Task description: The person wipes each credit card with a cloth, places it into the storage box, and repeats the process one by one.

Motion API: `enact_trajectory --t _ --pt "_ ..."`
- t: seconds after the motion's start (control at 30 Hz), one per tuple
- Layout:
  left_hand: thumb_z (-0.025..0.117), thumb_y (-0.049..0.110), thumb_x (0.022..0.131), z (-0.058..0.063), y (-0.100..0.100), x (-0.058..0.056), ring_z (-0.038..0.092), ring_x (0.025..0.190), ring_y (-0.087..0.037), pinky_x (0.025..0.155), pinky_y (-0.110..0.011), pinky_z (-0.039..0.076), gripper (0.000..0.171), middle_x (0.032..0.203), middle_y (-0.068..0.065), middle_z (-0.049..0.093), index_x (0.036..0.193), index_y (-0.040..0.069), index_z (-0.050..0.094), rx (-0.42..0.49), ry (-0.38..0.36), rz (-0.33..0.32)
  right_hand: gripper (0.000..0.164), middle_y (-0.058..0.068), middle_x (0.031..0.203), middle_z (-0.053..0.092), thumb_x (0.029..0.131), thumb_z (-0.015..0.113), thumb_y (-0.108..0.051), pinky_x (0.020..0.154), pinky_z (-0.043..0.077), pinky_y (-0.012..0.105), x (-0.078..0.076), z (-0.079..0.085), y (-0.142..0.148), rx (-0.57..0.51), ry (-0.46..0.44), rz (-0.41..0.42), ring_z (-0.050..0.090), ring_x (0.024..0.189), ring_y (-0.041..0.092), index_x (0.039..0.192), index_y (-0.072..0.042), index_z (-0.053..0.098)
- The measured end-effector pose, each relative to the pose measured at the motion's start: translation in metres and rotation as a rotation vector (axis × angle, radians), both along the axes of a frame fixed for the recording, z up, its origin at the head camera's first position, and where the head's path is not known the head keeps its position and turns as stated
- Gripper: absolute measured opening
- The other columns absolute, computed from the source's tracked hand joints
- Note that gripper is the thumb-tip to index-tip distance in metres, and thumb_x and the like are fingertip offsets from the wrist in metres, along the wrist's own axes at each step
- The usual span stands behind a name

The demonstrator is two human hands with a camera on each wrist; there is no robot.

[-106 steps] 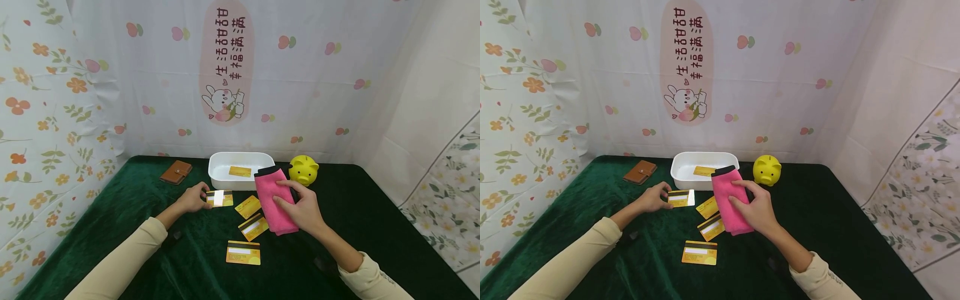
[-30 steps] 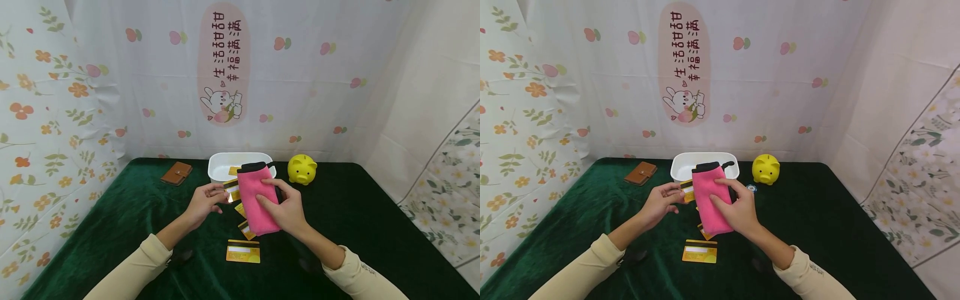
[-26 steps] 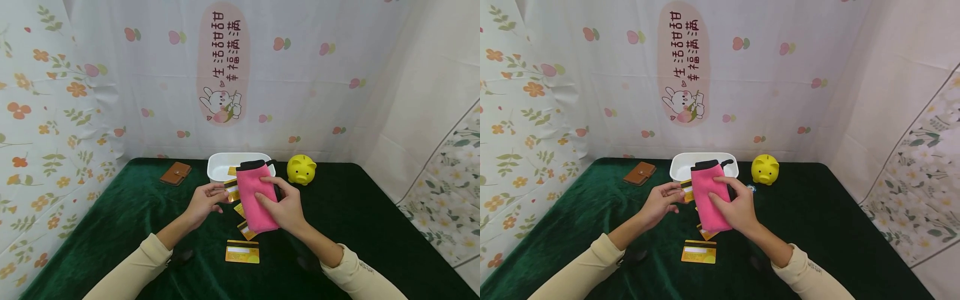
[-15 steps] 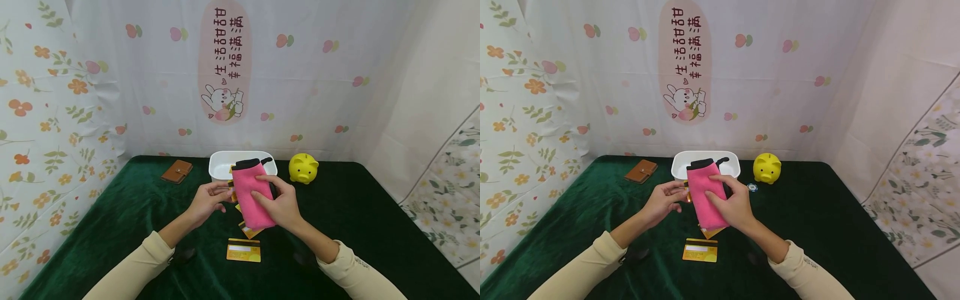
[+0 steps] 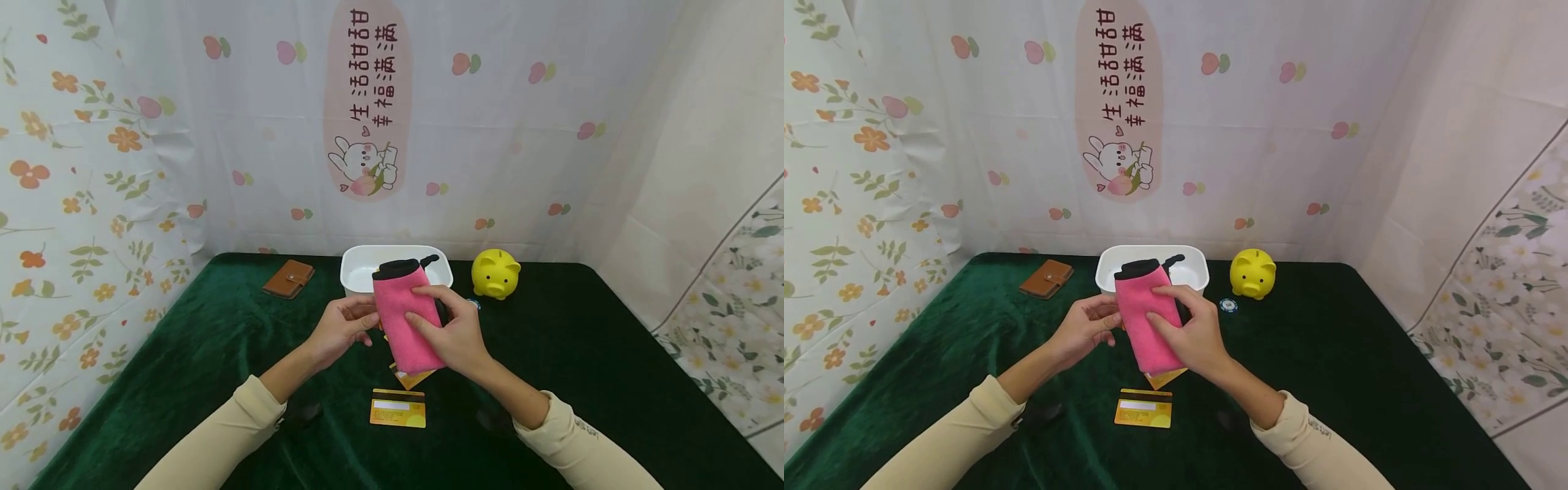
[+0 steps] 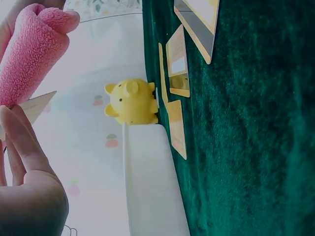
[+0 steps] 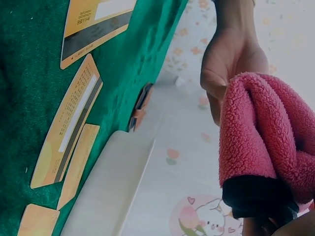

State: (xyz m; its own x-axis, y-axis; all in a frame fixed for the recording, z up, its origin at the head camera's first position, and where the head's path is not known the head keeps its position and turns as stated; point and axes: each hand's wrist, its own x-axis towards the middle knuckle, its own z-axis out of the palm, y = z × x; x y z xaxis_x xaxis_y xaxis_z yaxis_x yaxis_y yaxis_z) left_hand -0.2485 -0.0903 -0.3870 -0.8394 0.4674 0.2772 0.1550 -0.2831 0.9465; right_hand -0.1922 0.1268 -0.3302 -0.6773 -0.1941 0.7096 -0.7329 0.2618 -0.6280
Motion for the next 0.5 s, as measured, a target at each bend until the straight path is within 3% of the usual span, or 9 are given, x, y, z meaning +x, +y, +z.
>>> enact_trajectory --t 0.1,0.27,0.5 --pt "0.067 0.012 0.095 -0.0017 0.0003 0.0005 0.067 0.089 -0.015 0.064 -0.024 0.056 0.033 0.107 0.001 0.072 0.125 0.000 0.062 0.007 0.016 -0.005 0.035 0.026 0.110 0.066 0.078 0.074 0.014 0.076 0.057 0.030 0.0006 -0.0011 0.0003 0.021 0.014 -0.019 0.065 0.095 0.038 0.111 0.010 0.063" --pt "0.065 0.010 0.096 -0.0020 0.0038 0.0034 0.069 0.087 -0.015 0.065 -0.026 0.057 0.036 0.107 0.000 0.072 0.127 -0.008 0.058 -0.034 0.076 0.064 0.035 0.025 0.110 0.066 0.078 0.075 0.013 0.077 0.058 0.038 -0.0014 -0.0022 0.0015 0.047 0.025 -0.052 0.064 0.098 0.038 0.110 0.009 0.064" --pt "0.063 0.006 0.097 0.0002 0.0082 0.0078 0.068 0.085 -0.014 0.065 -0.029 0.058 0.030 0.106 -0.010 0.070 0.122 -0.010 0.058 -0.093 0.151 0.174 0.034 0.024 0.110 0.067 0.078 0.076 0.011 0.079 0.057 0.032 -0.0041 -0.0029 0.0039 0.063 0.029 -0.083 0.064 0.098 0.036 0.110 0.008 0.065"
